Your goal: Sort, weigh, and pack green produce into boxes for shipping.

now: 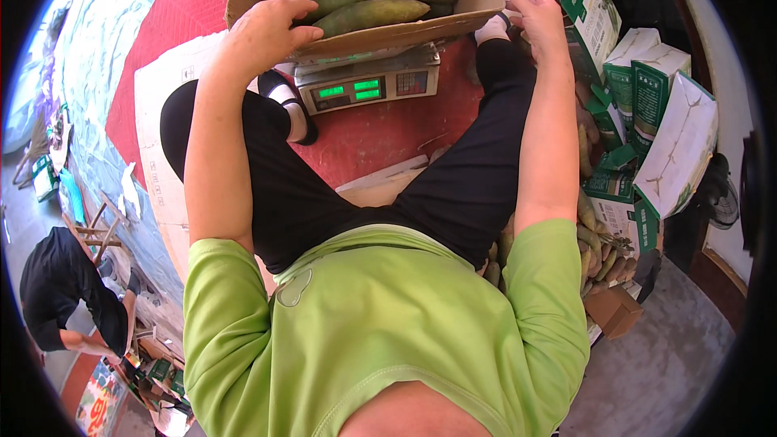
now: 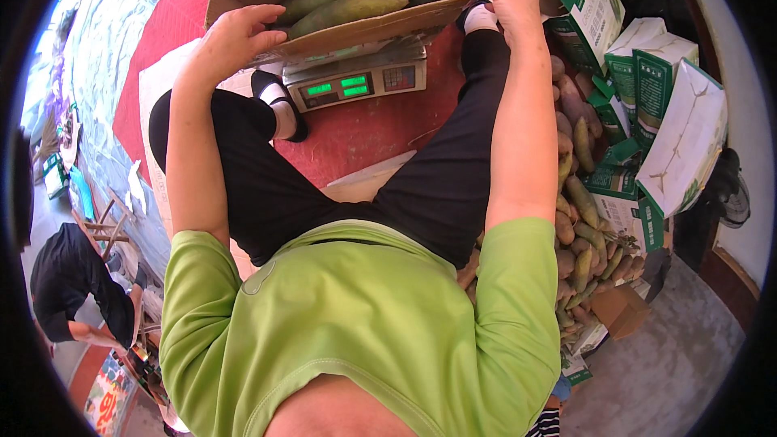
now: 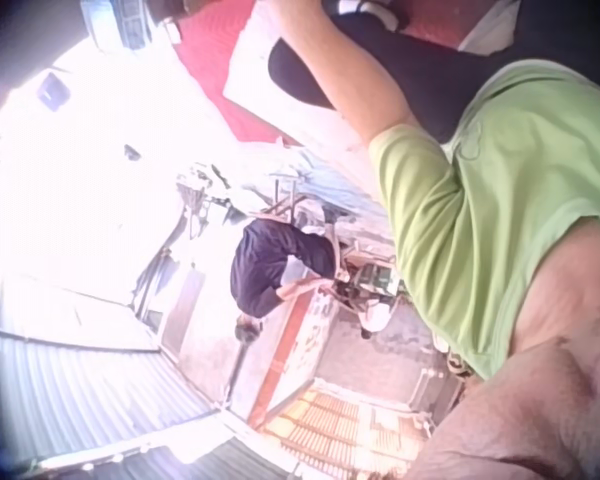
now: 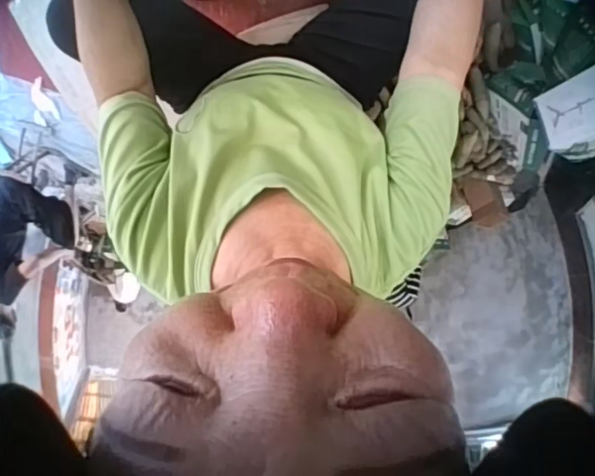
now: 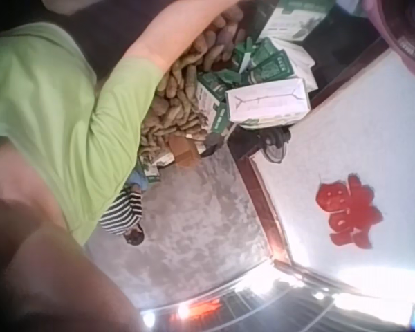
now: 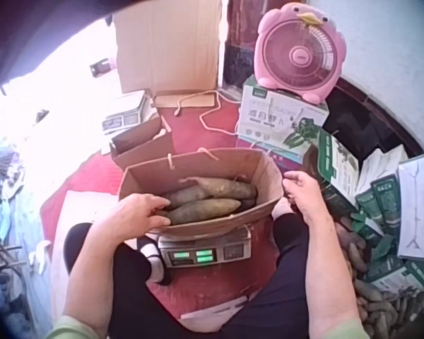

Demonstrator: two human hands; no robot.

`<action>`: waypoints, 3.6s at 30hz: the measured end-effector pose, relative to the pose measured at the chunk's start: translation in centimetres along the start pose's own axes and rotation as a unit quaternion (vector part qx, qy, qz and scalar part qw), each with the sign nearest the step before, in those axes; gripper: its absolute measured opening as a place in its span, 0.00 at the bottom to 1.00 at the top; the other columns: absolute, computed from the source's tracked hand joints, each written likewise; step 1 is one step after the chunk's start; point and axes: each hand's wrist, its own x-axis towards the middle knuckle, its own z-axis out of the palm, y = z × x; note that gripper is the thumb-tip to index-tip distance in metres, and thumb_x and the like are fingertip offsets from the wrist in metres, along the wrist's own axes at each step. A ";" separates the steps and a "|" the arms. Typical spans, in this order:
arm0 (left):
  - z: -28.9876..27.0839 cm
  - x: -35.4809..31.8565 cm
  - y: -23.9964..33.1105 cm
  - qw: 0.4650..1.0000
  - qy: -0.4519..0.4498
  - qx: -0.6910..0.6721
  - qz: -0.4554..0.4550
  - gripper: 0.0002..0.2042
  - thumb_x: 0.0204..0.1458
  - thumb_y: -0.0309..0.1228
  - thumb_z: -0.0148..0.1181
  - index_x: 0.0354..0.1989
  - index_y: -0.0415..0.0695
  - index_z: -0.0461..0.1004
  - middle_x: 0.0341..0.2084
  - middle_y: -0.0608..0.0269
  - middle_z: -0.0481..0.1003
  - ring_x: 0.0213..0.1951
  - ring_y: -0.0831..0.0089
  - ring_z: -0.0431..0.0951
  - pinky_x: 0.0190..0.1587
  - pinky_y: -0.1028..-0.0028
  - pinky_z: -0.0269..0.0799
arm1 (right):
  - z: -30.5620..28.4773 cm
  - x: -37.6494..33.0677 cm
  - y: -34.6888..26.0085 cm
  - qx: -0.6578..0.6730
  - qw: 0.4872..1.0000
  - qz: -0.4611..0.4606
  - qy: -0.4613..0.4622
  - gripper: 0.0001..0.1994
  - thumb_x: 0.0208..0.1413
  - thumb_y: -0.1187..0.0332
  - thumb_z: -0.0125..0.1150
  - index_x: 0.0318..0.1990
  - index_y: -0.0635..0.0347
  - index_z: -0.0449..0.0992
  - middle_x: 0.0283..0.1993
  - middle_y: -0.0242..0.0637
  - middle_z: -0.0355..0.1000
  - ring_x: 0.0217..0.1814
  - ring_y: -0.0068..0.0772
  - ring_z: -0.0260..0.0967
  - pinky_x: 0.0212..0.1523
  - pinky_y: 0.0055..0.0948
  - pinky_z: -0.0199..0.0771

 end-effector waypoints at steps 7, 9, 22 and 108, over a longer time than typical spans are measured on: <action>0.2 0.0 -0.4 1.000 0.006 0.001 0.007 0.20 0.48 0.39 0.60 0.48 0.42 0.74 0.41 0.49 0.76 0.46 0.53 0.74 0.49 0.63 0.68 | 0.6 -0.1 -0.2 0.000 1.000 -0.011 -0.005 0.16 0.54 0.62 0.61 0.49 0.57 0.73 0.41 0.30 0.75 0.41 0.21 0.70 0.39 0.24 0.65; 0.3 0.1 -0.4 1.000 0.008 -0.002 0.009 0.20 0.48 0.39 0.60 0.48 0.42 0.74 0.41 0.49 0.76 0.46 0.53 0.74 0.49 0.63 0.68 | 0.5 0.1 0.1 -0.004 1.000 -0.011 -0.009 0.18 0.54 0.60 0.61 0.50 0.56 0.73 0.42 0.29 0.74 0.40 0.19 0.68 0.38 0.22 0.64; 0.3 0.2 -0.1 1.000 -0.003 0.007 0.007 0.20 0.48 0.36 0.60 0.49 0.40 0.73 0.41 0.49 0.76 0.44 0.56 0.76 0.48 0.66 0.70 | 0.3 1.4 1.3 -0.012 1.000 -0.011 -0.014 0.18 0.53 0.61 0.62 0.49 0.57 0.73 0.41 0.29 0.74 0.38 0.18 0.69 0.36 0.20 0.66; -2.7 -0.5 -7.1 0.961 0.115 0.063 -0.244 0.28 0.46 0.51 0.60 0.44 0.36 0.74 0.37 0.47 0.77 0.43 0.55 0.77 0.46 0.63 0.70 | 2.0 3.5 2.2 -0.191 0.972 -0.138 0.023 0.26 0.45 0.52 0.65 0.46 0.64 0.73 0.39 0.42 0.76 0.40 0.34 0.73 0.41 0.30 0.70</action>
